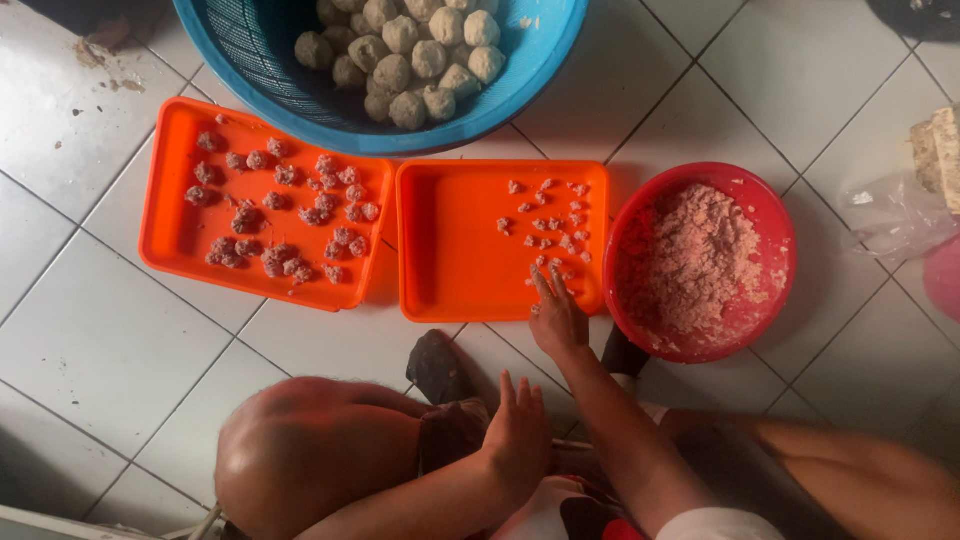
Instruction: The person scoops a pinkish powder from a red bowl and coats small balls, then places them onto orange trays. The person repeats this process, arranging the coated balls in rows on the trays.
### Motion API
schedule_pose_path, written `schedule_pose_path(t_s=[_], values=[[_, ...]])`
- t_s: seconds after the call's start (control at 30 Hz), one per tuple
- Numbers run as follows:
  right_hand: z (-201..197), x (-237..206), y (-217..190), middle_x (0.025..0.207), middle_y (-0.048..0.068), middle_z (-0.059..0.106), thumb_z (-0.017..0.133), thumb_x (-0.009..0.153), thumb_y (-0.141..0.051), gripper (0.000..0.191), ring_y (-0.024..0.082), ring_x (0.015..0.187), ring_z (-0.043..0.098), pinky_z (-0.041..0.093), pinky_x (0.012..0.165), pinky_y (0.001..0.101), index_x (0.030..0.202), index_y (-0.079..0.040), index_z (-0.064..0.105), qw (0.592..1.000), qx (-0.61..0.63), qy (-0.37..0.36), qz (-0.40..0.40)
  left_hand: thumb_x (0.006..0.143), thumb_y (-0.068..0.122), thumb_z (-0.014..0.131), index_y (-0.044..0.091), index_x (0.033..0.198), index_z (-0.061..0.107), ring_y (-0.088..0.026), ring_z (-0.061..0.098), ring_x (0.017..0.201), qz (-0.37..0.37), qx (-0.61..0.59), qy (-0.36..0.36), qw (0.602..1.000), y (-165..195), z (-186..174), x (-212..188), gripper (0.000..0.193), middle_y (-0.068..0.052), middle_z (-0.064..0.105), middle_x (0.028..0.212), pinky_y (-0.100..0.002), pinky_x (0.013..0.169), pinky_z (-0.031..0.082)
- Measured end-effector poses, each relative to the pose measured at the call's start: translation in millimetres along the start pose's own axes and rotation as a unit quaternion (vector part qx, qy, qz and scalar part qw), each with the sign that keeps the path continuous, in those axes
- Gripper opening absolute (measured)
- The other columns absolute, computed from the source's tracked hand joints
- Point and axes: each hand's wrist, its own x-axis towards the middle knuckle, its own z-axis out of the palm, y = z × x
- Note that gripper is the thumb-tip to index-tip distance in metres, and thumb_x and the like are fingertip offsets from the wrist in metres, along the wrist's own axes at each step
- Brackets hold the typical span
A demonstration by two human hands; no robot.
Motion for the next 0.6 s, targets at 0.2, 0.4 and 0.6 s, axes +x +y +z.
schedule_pose_path(t_s=[0.2,0.4,0.6], values=[[-6.7,7.2,-0.2,0.169,0.019,0.018,0.059,0.094,-0.014,0.073,0.040,0.134,0.052,0.055,0.096,0.0461,0.160,-0.028,0.031,0.999,0.001,0.022,0.024,0.102,0.038,0.054,-0.001,0.152,0.047,-0.051,0.018,0.153,-0.004,-0.009,0.007,1.000,-2.4,-4.1,0.1,0.063,-0.030,0.023,0.166,-0.076,0.115,0.008],[-6.2,20.9,10.9,0.168,0.021,0.014,0.064,0.090,-0.015,0.089,0.041,0.134,0.051,0.056,0.093,0.0462,0.164,-0.014,0.015,0.997,-0.008,0.036,0.063,0.101,0.038,0.057,0.001,0.152,0.048,-0.053,0.018,0.153,0.002,-0.015,0.006,1.000,-6.8,-8.4,-7.0,0.064,-0.031,0.024,0.166,-0.077,0.115,0.007],[-9.9,37.8,12.2,0.170,0.015,0.013,0.067,0.088,-0.014,0.093,0.039,0.132,0.054,0.055,0.094,0.0453,0.162,-0.006,0.012,0.998,-0.066,0.000,0.025,0.097,0.042,0.062,0.003,0.155,0.044,-0.052,0.014,0.153,0.012,-0.017,-0.026,0.999,-10.0,-7.0,-6.1,0.072,-0.030,0.019,0.167,-0.076,0.115,0.006]])
